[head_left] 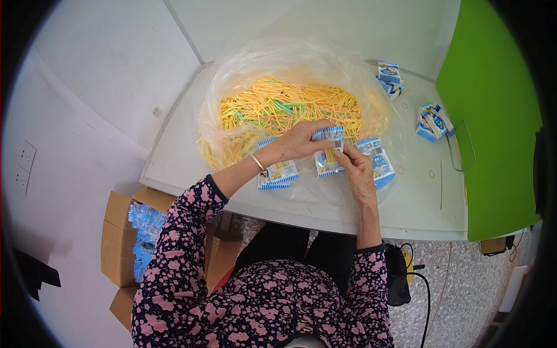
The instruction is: Packing yellow shredded filler material into small blue plastic bags and organizing them into cardboard boxes.
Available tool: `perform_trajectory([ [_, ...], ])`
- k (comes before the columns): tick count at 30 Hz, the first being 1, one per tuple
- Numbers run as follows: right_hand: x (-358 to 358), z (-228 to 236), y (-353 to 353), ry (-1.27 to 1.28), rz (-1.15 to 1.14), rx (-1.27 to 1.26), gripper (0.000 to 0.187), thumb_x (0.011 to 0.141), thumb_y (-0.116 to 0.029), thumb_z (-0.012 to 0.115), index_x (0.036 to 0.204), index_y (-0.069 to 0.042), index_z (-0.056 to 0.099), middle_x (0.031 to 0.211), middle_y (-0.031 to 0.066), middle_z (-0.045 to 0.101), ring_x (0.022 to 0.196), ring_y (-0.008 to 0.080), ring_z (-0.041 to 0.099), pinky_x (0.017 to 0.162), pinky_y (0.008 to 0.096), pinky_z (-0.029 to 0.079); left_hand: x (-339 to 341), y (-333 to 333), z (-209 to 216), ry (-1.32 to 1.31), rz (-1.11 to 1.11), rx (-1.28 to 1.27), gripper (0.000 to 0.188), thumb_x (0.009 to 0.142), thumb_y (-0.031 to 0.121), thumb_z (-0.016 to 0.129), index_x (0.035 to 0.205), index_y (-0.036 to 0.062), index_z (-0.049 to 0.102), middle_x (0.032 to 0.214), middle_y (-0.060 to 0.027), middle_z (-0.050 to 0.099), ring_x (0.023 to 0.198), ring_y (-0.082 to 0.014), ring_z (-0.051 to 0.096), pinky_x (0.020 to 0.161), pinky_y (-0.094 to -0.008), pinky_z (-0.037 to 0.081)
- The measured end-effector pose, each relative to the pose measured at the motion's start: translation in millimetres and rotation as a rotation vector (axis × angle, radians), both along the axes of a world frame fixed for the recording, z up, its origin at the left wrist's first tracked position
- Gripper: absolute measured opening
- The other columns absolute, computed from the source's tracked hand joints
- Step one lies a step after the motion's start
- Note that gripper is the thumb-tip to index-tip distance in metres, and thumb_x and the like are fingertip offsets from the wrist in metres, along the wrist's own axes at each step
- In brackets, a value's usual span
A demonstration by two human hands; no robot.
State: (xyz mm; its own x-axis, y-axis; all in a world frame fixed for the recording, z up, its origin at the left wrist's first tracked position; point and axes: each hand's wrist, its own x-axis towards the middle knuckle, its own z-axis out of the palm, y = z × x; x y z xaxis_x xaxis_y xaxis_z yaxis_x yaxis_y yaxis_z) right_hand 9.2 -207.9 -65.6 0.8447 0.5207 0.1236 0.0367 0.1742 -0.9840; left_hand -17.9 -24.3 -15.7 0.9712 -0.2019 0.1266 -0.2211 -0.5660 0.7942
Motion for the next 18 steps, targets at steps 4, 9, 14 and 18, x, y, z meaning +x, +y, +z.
perform_trajectory([
  [4,0.2,4.4,-1.3,0.049,0.001,0.080,0.020,0.084,-0.014,0.061,0.097,0.001,0.064,0.085,-0.0005,0.062,0.076,0.0045,0.051,0.069,0.0201,0.040,0.0,-11.3,13.3,0.076,-0.025,-0.269,0.035,0.081,0.017,0.063,0.112,0.0027,0.054,0.102,-0.0064,0.060,0.095,-0.0122,0.054,0.078,-0.0267,0.046],
  [9,9.0,-11.0,-10.3,0.032,0.124,-0.118,0.024,0.084,-0.015,0.061,0.102,0.001,0.063,0.087,0.0000,0.063,0.076,0.0048,0.052,0.071,0.0203,0.041,7.0,-13.6,7.9,-0.076,-0.025,0.002,0.040,0.077,0.019,0.065,0.111,0.0020,0.054,0.103,-0.0090,0.059,0.096,-0.0157,0.055,0.082,-0.0287,0.044],
  [14,-6.9,10.4,1.2,0.121,-0.008,0.164,0.019,0.083,-0.015,0.062,0.093,0.001,0.066,0.081,0.0004,0.064,0.071,0.0046,0.055,0.066,0.0196,0.042,14.1,-15.0,8.7,-0.087,-0.023,0.052,0.044,0.075,0.024,0.066,0.111,0.0017,0.053,0.104,-0.0108,0.058,0.097,-0.0189,0.055,0.085,-0.0301,0.043],
  [18,5.6,-7.8,-11.2,0.143,0.119,0.069,0.019,0.083,-0.014,0.062,0.095,0.000,0.065,0.082,0.0015,0.065,0.071,0.0053,0.056,0.066,0.0199,0.043,14.7,-19.3,5.1,-0.122,-0.060,-0.026,0.040,0.077,0.020,0.065,0.110,0.0017,0.053,0.105,-0.0091,0.057,0.098,-0.0175,0.054,0.085,-0.0296,0.043],
])
